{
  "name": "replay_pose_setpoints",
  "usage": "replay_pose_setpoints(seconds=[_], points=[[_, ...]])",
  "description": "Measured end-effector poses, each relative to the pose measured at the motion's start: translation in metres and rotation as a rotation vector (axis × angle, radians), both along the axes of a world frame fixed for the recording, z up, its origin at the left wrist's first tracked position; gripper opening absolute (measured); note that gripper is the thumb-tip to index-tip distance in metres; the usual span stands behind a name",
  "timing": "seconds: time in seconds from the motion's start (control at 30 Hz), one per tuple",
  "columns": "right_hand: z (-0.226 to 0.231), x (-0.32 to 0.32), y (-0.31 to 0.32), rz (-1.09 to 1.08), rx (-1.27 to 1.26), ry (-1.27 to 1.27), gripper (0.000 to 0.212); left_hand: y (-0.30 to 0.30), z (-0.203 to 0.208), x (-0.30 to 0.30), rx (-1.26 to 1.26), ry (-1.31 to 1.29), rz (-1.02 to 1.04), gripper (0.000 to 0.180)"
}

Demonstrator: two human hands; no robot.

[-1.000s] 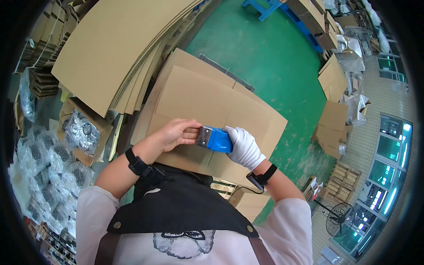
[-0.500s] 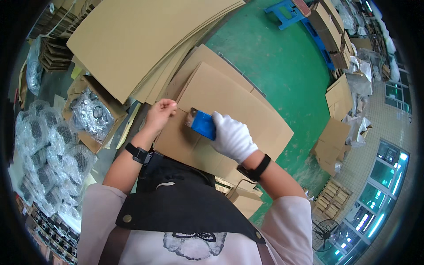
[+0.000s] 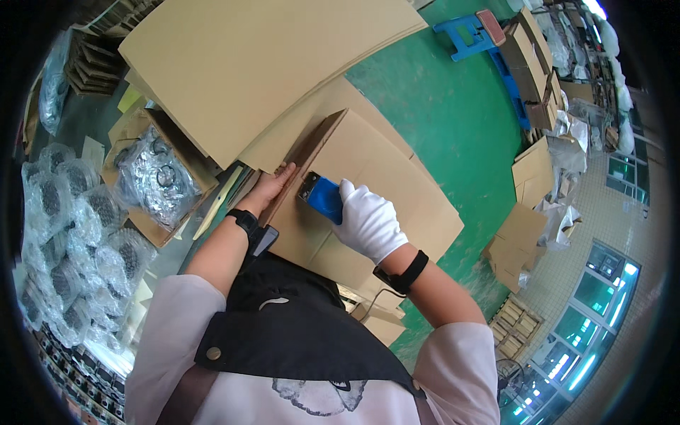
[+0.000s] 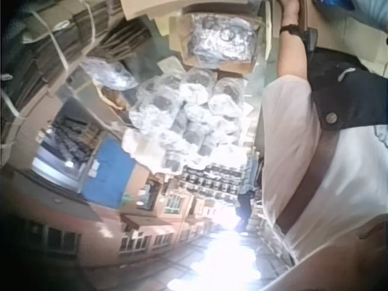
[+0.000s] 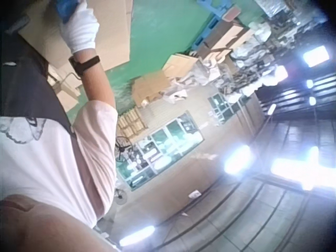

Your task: Packing metal parts wrapped in protective bubble wrap into cardboard boxes with dividers and sealing with tape.

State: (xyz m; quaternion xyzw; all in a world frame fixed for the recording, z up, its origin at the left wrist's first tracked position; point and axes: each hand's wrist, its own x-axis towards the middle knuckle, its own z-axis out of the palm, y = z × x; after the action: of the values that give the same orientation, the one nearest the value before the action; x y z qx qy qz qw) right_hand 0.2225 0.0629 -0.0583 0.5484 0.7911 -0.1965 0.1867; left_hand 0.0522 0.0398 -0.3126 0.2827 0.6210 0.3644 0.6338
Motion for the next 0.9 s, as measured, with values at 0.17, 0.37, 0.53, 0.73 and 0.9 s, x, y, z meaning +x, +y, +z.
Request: replay_pose_setpoints(seconds=[0.17,0.37,0.53,0.73,0.9], points=[[0.006,0.012,0.004,-0.068,-0.040,0.070,0.058,0.023,0.025,-0.005,0.215,0.429,-0.296,0.048],[-0.001,0.047,0.024,-0.280,-0.588,0.448,0.046,0.007,0.000,0.028,0.005,0.219,-0.213,0.075],[-0.033,0.085,0.017,-0.398,-0.710,0.687,0.048,0.033,0.077,0.029,0.006,-0.110,-0.349,0.054],[-0.013,0.174,-0.034,-0.374,-0.529,0.565,0.057,-0.009,0.101,0.110,0.651,1.471,-0.383,0.065],[0.014,0.333,-0.118,-0.561,-0.474,0.359,0.051,-0.068,0.113,0.237,0.713,1.310,-0.743,0.064]])
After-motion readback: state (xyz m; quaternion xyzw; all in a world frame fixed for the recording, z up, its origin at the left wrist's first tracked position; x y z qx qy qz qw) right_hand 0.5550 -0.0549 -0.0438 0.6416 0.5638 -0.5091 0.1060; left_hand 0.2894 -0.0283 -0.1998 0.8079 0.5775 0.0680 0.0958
